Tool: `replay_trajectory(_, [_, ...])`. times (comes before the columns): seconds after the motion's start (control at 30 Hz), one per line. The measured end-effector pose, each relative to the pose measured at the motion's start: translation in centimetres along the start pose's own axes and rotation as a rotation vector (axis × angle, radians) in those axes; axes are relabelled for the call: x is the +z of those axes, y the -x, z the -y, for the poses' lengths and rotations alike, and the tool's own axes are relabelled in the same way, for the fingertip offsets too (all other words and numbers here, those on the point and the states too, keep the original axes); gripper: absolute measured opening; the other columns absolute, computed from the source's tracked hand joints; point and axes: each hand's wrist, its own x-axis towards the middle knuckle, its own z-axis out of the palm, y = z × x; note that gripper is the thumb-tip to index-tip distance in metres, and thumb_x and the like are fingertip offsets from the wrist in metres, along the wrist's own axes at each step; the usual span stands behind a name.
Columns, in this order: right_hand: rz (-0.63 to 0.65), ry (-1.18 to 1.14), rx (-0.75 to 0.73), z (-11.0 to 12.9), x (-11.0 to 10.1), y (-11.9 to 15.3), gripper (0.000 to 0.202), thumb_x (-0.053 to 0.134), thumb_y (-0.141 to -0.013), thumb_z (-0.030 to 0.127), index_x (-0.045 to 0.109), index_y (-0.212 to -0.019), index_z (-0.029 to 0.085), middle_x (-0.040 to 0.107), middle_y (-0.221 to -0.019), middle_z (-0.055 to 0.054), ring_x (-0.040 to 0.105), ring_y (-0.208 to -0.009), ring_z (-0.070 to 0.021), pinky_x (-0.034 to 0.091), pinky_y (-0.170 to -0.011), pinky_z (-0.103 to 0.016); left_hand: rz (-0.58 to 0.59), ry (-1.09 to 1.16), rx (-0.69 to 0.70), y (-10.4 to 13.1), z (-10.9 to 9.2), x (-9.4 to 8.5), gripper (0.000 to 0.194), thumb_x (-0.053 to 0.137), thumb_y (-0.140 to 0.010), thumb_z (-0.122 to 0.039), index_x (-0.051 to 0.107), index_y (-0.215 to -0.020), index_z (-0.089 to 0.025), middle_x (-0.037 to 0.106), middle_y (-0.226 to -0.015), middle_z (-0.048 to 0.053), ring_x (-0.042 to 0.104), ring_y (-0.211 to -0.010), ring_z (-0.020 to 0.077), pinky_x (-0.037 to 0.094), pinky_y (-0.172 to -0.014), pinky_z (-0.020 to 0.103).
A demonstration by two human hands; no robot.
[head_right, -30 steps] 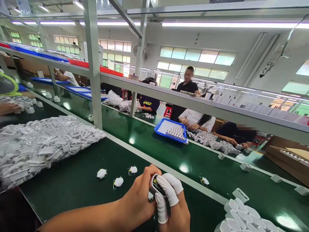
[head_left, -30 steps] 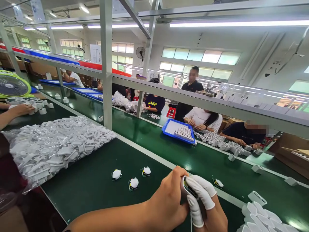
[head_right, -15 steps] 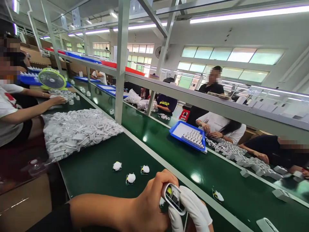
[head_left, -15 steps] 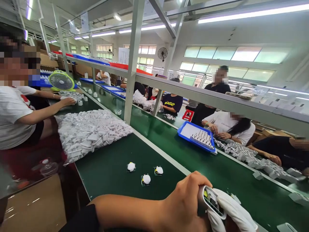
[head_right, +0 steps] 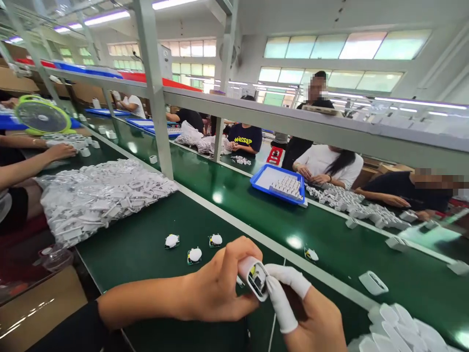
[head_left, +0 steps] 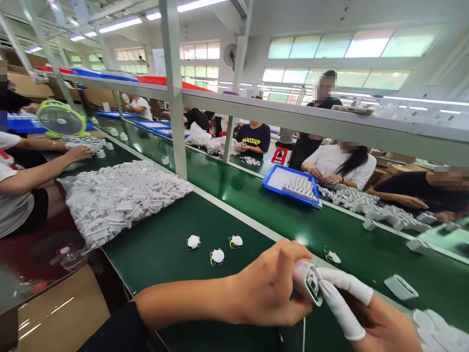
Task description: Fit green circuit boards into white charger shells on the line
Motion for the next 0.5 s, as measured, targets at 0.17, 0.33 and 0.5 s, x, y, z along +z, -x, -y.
replay_trajectory(0.17, [-0.101,-0.128,-0.026,1.7,0.1,-0.4,0.013,0.064,-0.088,0.023,0.074,-0.095,0.027,0.078,-0.087,0.000,0.076,-0.073,-0.0172,0.062,-0.066,-0.021,0.066,0.150,-0.216,-0.2,-0.7,-0.6,0.054,0.061,-0.075,-0.009,0.030,-0.116,-0.023,0.049,-0.096,0.001,0.055,-0.071,0.0105,0.050,-0.066,0.024])
replay_trajectory(0.33, [-0.142,-0.300,0.023,2.7,0.3,-0.4,0.008,0.066,-0.087,0.017,0.070,-0.088,0.024,0.077,-0.080,0.002,0.074,-0.067,-0.0138,0.060,-0.063,-0.018,0.184,0.395,-0.341,-1.0,-1.5,-1.5,0.059,0.058,-0.072,-0.002,0.024,-0.114,-0.026,0.052,-0.093,-0.002,0.056,-0.075,0.0095,0.046,-0.067,0.021])
replay_trajectory(0.5, [-0.118,-0.119,-0.086,2.2,-0.3,-0.5,0.028,0.055,-0.095,0.021,0.066,-0.069,0.021,0.069,-0.061,0.004,0.063,-0.052,-0.0094,0.052,-0.052,-0.017,0.224,0.456,-0.329,-0.9,-1.8,-1.9,0.065,0.059,-0.069,-0.001,0.023,-0.116,-0.028,0.050,-0.092,-0.003,0.054,-0.078,0.0099,0.046,-0.071,0.022])
